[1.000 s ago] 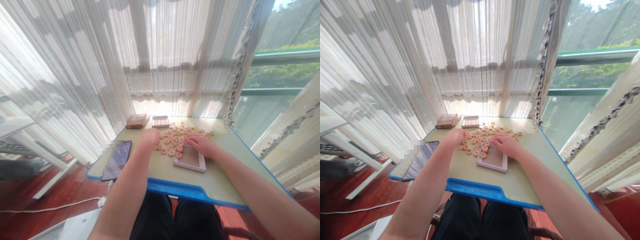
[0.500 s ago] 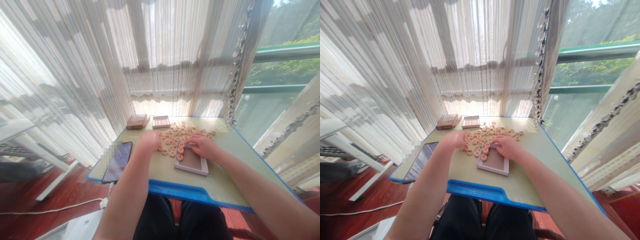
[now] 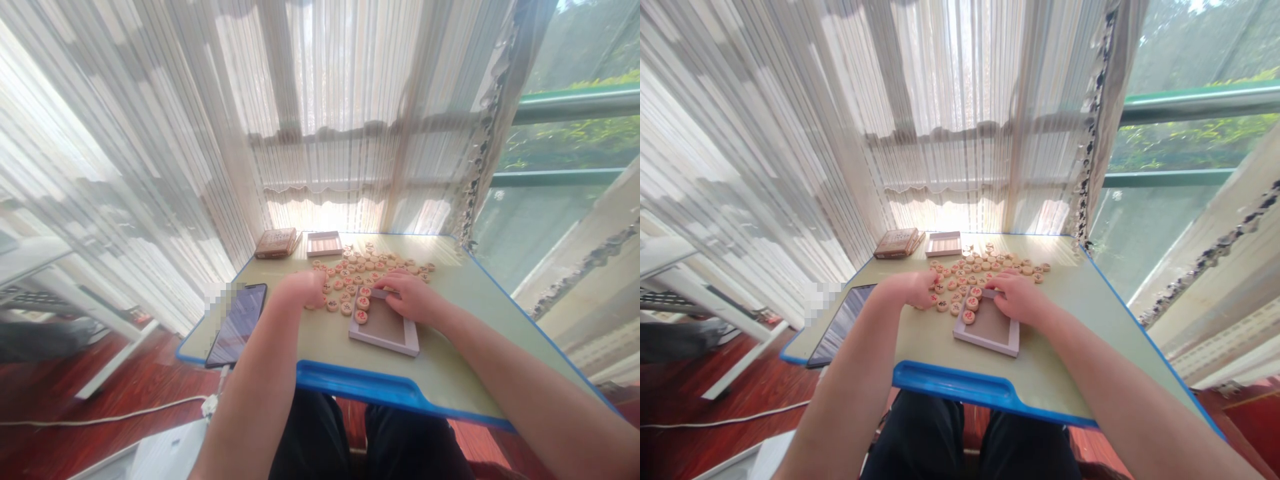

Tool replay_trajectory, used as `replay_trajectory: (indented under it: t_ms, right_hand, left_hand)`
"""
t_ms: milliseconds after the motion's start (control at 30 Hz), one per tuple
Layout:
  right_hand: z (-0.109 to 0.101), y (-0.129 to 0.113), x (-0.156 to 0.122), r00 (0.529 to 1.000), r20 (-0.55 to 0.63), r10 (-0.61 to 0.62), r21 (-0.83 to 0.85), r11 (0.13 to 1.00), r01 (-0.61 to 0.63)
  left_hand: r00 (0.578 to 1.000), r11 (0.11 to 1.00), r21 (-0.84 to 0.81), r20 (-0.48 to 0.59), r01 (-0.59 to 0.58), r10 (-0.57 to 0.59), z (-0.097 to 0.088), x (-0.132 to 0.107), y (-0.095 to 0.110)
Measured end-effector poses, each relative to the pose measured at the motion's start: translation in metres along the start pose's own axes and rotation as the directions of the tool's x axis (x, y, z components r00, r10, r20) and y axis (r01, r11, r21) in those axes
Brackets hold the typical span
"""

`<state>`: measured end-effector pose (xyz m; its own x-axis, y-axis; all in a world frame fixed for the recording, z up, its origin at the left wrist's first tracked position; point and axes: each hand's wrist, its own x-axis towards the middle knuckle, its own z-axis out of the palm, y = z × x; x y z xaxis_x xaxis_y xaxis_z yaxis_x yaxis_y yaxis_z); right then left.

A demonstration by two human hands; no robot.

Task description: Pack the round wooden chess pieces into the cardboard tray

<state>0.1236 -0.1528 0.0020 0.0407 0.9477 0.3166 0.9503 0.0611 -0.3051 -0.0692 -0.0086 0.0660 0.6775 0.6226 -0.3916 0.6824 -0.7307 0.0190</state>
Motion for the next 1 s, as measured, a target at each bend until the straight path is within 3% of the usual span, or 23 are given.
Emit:
replay_trajectory:
  t_ms: [133, 400, 500, 567, 667, 767, 833, 900, 1000]
  right_hand:
    - [-0.001, -0.001, -0.001, 1.000, 0.003, -0.003, 0.001, 1.000, 0.003]
    - [0.004, 0.002, 0.001, 0.997, 0.007, -0.073, 0.068, 0.995, 0.073]
    - [0.006, 0.003, 0.001, 0.998, 0.003, -0.069, 0.058, 0.996, 0.069]
    - [0.007, 0.004, 0.002, 0.998, -0.005, -0.060, 0.051, 0.997, 0.061]
    - [0.006, 0.004, 0.002, 0.999, -0.015, -0.052, 0.051, 0.997, 0.053]
    - [0.003, 0.001, 0.001, 0.998, -0.027, -0.056, 0.041, 0.998, 0.057]
    - [0.000, -0.001, 0.000, 0.996, -0.050, -0.068, 0.023, 0.997, 0.069]
    - [-0.004, -0.004, -0.001, 0.993, -0.083, -0.089, 0.005, 0.996, 0.089]
    - [-0.007, -0.004, -0.001, 0.986, -0.125, -0.109, -0.016, 0.994, 0.108]
  left_hand:
    - [0.999, 1.000, 0.003, 0.037, -0.001, 0.001, 0.002, 0.002, -0.003]
    - [1.000, 0.999, 0.039, -0.025, -0.013, 0.014, 0.006, 0.006, -0.002]
    - [0.994, 1.000, 0.025, -0.108, -0.007, 0.010, 0.005, 0.003, 0.000]
    - [0.973, 1.000, 0.004, -0.229, -0.008, 0.009, 0.004, 0.003, 0.002]
    - [0.888, 0.990, -0.090, -0.456, -0.104, 0.052, 0.005, 0.008, 0.006]
    - [0.754, 0.938, -0.113, -0.629, -0.328, 0.188, 0.009, 0.018, 0.012]
    - [0.652, 0.869, -0.051, -0.683, -0.492, 0.329, 0.012, 0.024, 0.017]
    - [0.580, 0.822, -0.016, -0.717, -0.569, 0.387, 0.015, 0.029, 0.022]
    - [0.521, 0.781, 0.011, -0.739, -0.624, 0.427, 0.020, 0.037, 0.026]
